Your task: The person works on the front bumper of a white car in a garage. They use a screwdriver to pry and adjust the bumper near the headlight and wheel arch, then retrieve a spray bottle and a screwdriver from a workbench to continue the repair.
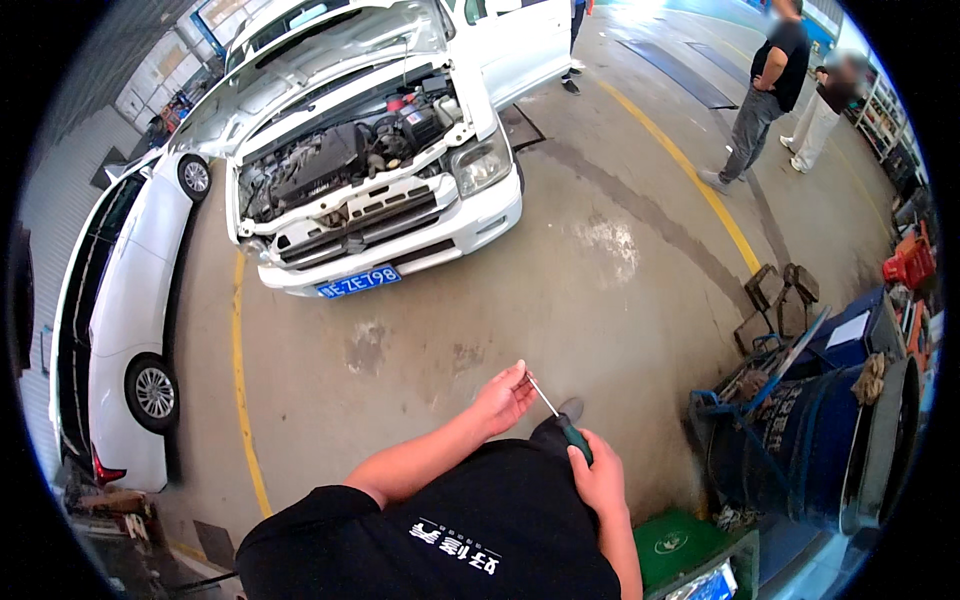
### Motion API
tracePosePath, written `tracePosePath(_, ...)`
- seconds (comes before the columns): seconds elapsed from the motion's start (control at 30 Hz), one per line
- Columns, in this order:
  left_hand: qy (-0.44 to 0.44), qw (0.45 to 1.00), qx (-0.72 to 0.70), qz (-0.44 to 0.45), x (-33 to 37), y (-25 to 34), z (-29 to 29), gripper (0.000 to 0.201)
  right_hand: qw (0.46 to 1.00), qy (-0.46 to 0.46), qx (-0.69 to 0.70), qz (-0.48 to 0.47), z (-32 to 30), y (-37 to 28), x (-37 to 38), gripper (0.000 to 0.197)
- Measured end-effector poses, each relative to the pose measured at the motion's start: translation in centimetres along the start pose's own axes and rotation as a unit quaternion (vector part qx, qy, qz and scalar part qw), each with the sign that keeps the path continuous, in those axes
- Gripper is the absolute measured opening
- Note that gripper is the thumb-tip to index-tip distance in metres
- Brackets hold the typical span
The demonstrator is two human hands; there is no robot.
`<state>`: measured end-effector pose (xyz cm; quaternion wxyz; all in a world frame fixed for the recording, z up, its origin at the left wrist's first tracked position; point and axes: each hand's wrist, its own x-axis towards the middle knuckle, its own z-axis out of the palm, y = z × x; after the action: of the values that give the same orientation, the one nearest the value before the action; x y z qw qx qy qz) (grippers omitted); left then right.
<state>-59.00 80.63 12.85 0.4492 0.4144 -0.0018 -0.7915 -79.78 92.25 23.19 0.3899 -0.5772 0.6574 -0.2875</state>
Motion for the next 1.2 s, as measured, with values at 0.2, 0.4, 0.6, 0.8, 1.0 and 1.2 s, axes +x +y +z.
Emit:
tracePosePath(0.2, 0.026, 0.999, -0.015, 0.039, 8.2, 1.7, 8.4, 0.020, 0.995, -0.040, -0.057, -0.072, -8.9, 1.5, 12.1, 0.036)
tracePosePath(0.4, 0.079, 0.994, -0.057, 0.044, 16.1, 2.0, 13.3, 0.020, 0.984, -0.084, -0.142, -0.072, -14.0, 2.9, 21.6, 0.040)
tracePosePath(0.6, 0.086, 0.995, -0.043, 0.024, 25.4, 4.2, 19.9, 0.022, 0.984, -0.073, -0.130, -0.098, -17.9, 5.6, 32.1, 0.042)
tracePosePath(0.8, 0.009, 0.999, -0.031, -0.034, 37.9, 7.5, 27.5, 0.022, 0.970, -0.020, -0.236, -0.055, -23.2, 5.0, 43.9, 0.044)
tracePosePath(1.0, -0.031, 0.998, 0.002, -0.051, 50.1, 12.2, 38.8, 0.022, 0.971, 0.067, -0.223, -0.048, -28.5, 4.6, 56.0, 0.045)
tracePosePath(1.2, -0.019, 0.999, 0.030, -0.040, 57.3, 16.1, 46.9, 0.019, 0.990, 0.115, -0.078, -0.023, -31.9, 5.8, 65.8, 0.038)
